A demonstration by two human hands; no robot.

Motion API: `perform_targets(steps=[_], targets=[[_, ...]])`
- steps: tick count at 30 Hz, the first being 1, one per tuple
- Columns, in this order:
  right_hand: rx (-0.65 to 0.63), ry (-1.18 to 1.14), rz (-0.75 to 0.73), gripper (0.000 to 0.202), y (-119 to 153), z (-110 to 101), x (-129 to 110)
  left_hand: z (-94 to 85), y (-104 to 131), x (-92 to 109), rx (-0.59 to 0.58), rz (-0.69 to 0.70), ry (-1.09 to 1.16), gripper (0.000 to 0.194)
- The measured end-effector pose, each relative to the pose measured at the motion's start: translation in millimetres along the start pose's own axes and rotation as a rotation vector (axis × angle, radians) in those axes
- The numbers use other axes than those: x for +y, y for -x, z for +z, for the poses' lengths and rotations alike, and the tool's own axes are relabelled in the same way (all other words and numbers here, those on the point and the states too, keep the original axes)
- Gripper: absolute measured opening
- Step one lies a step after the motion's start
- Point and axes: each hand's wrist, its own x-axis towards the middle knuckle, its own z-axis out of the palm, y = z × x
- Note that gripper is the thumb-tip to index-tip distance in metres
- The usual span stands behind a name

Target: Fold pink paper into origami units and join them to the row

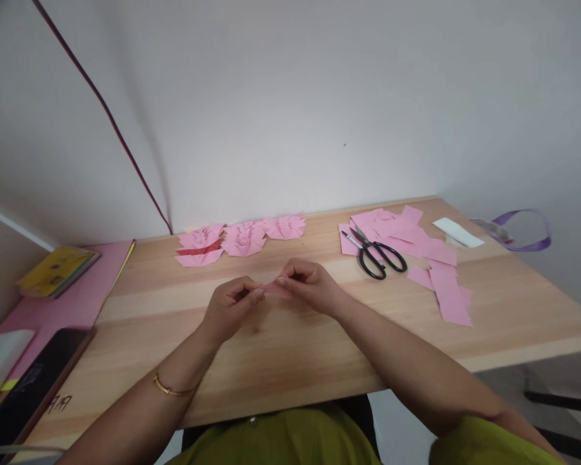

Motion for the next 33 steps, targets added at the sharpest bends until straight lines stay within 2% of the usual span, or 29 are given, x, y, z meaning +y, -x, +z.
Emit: perform_targets(steps=[6,14,21,27,33], targets=[[-0.044,0.026,0.031,0.025,-0.7,-2.7,-2.6,-0.5,-0.5,0.3,0.013,-0.004,-0.014,0.019],[-0.004,0.110,-0.084,0.024,-0.7,-3.8,-0.1,-0.6,0.4,-0.7,0.004,-0.006,-0.011,0.016],[-0.001,0.086,0.018,0.025,-1.7,-3.3,2.8,0.7,-0.4,-0.4,0.014,-0.033,0.005,0.017],[0.035,0.174,-0.115,0.024,-1.2,-4.4,2.5,1.0,-0.2,-1.2,0.018,-0.043,0.029,0.016],[-0.051,0.125,-0.003,0.026,-1.8,-2.2,5.1,1.0,-0.6,-1.9,-0.003,-0.023,-0.022,0.016]])
